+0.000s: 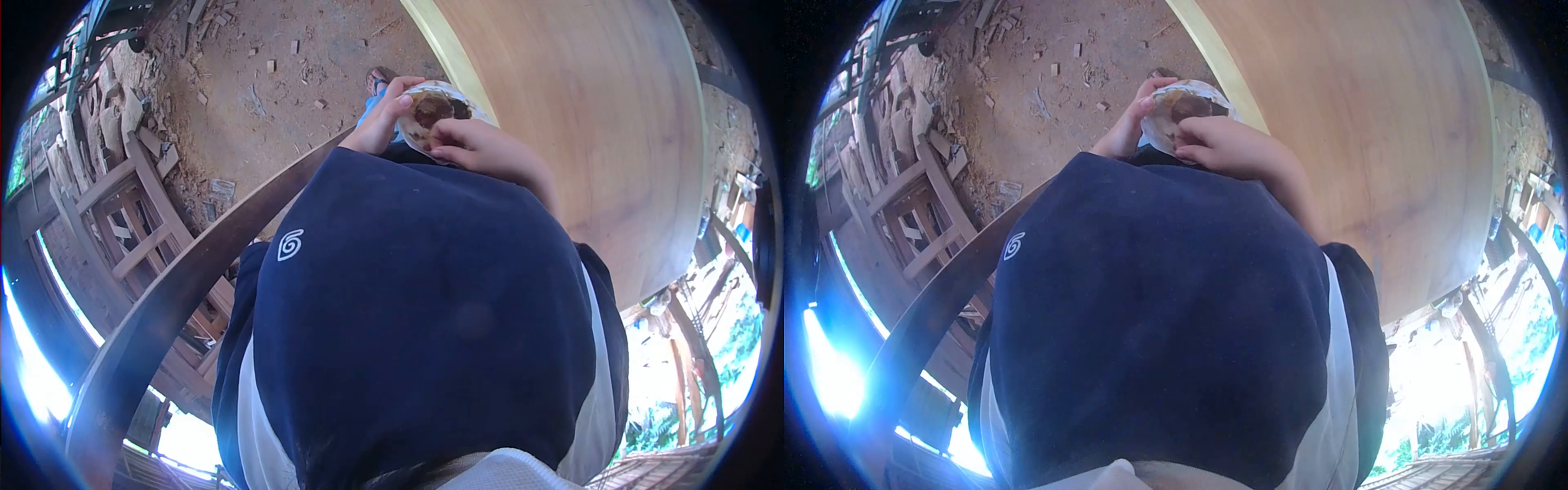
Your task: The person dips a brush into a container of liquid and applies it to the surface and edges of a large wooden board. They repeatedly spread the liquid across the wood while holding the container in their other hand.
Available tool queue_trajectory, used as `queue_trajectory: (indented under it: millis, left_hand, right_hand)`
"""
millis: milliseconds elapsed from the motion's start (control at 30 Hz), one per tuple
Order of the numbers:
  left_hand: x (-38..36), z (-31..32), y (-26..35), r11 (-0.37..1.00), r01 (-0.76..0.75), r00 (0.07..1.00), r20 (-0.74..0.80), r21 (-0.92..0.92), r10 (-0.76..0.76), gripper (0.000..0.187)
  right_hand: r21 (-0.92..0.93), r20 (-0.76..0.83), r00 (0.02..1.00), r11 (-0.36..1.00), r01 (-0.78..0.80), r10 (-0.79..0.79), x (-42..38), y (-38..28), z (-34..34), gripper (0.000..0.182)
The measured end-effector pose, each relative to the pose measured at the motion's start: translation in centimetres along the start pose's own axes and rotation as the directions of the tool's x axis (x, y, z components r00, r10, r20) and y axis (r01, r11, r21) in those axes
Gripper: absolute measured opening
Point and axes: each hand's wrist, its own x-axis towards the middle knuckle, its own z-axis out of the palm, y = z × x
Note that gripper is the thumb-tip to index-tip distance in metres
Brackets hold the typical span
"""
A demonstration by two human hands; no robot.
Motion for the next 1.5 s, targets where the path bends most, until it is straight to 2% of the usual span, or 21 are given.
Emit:
queue_trajectory:
  millis: [133,200,300,367,400,467,500,567,600,667,733,833,900,967,1100,1167,1200,1267,1333,1433,1500]
  left_hand:
    - [-0.3,0.0,0.6,0.997,0.073,0.995,-0.064,0.003,-0.073,0.066]
    - [0.0,-0.3,0.2,0.992,0.058,0.99,-0.132,0.108,-0.044,0.062]
    - [-0.2,0.1,0.3,0.976,0.093,0.981,-0.189,0.198,-0.055,0.055]
    - [-0.3,0.1,-0.2,0.973,0.109,0.98,-0.188,0.203,-0.07,0.057]
    - [-0.3,0.3,0.0,0.971,0.125,0.979,-0.185,0.204,-0.087,0.059]
    - [-0.5,0.8,0.2,0.979,0.128,0.978,-0.186,0.158,-0.098,0.06]
    - [-0.7,1.2,0.5,0.985,0.13,0.976,-0.19,0.109,-0.108,0.06]
    - [-1.1,1.6,0.9,0.995,0.101,0.979,-0.18,0.015,-0.096,0.056]
    - [-1.0,1.7,1.0,0.994,0.07,0.981,-0.175,-0.083,-0.084,0.053]
    - [-1.1,1.7,0.7,0.997,0.052,0.987,-0.15,-0.053,-0.06,0.053]
    - [-1.0,1.6,0.4,0.999,0.031,0.993,-0.118,0.035,-0.027,0.054]
    - [-0.9,1.6,0.4,0.998,0.032,0.995,-0.088,-0.051,-0.037,0.055]
    - [-0.4,1.7,0.4,0.995,0.049,0.997,-0.06,-0.086,-0.054,0.055]
    - [-0.8,3.0,1.3,0.999,0.035,0.999,-0.024,0.018,-0.034,0.055]
    - [-0.4,3.2,0.9,0.997,0.066,0.998,0.023,0.032,-0.066,0.052]
    - [0.2,2.8,1.1,0.994,0.056,0.998,0.01,0.097,-0.057,0.052]
    - [0.5,2.7,1.1,0.987,0.045,0.999,0.009,0.154,-0.047,0.052]
    - [0.9,2.9,1.0,0.983,0.037,0.999,-0.009,0.18,-0.036,0.052]
    - [1.3,2.7,0.8,0.98,0.024,1.0,-0.02,0.198,-0.02,0.052]
    - [1.7,2.9,0.6,0.972,0.018,1.0,-0.014,0.235,-0.015,0.053]
    - [1.8,3.5,0.8,0.985,0.049,0.997,-0.06,0.164,-0.04,0.055]
  right_hand:
    - [0.221,-0.171,0.983,0.97,0.1,-0.062,-2.8,1.1,-0.4,0.015]
    - [0.292,-0.252,0.964,0.944,0.156,-0.082,-4.2,1.7,-0.7,0.017]
    - [0.176,-0.179,0.978,0.975,0.134,-0.103,-5.5,2.4,-0.7,0.025]
    - [0.023,-0.225,0.932,0.955,0.297,-0.285,-5.5,3.0,-0.2,0.029]
    - [0.024,-0.229,0.931,0.954,0.299,-0.286,-5.4,3.2,-0.1,0.029]
    - [-0.219,-0.277,0.874,0.912,0.348,-0.4,-5.0,3.4,0.1,0.027]
    - [-0.219,-0.282,0.873,0.912,0.346,-0.399,-4.9,3.4,0.4,0.027]
    - [0.094,-0.464,0.863,0.958,0.27,-0.197,-4.6,3.0,0.9,0.021]
    - [0.089,-0.473,0.859,0.96,0.267,-0.195,-4.6,3.2,1.0,0.021]
    - [0.231,-0.572,0.789,0.879,0.417,-0.224,-4.8,3.6,1.1,0.016]
    - [0.156,-0.613,0.753,0.899,0.409,-0.237,-5.1,3.6,0.7,0.015]
    - [0.069,-0.658,0.712,0.922,0.382,-0.245,-5.3,4.8,0.7,0.016]
    - [0.028,-0.605,0.773,0.966,0.258,-0.189,-5.4,5.3,0.4,0.018]
    - [0.037,-0.643,0.741,0.959,0.279,-0.191,-6.1,3.5,0.8,0.016]
    - [0.031,-0.622,0.752,0.953,0.301,-0.217,-5.9,4.2,1.5,0.018]
    - [0.241,-0.737,0.673,0.907,0.345,-0.06,-6.2,4.4,1.6,0.021]
    - [0.248,-0.733,0.677,0.902,0.352,-0.063,-6.5,4.6,1.4,0.021]
    - [0.318,-0.818,0.575,0.833,0.453,0.0,-8.1,4.8,0.6,0.025]
    - [0.212,-0.881,0.47,0.838,0.503,-0.059,-10.3,5.1,-0.9,0.027]
    - [0.036,-0.971,0.218,0.847,0.53,-0.095,-14.6,5.8,-3.9,0.028]
    - [-0.089,-0.994,0.034,0.928,0.363,-0.108,-17.8,7.4,-7.8,0.032]
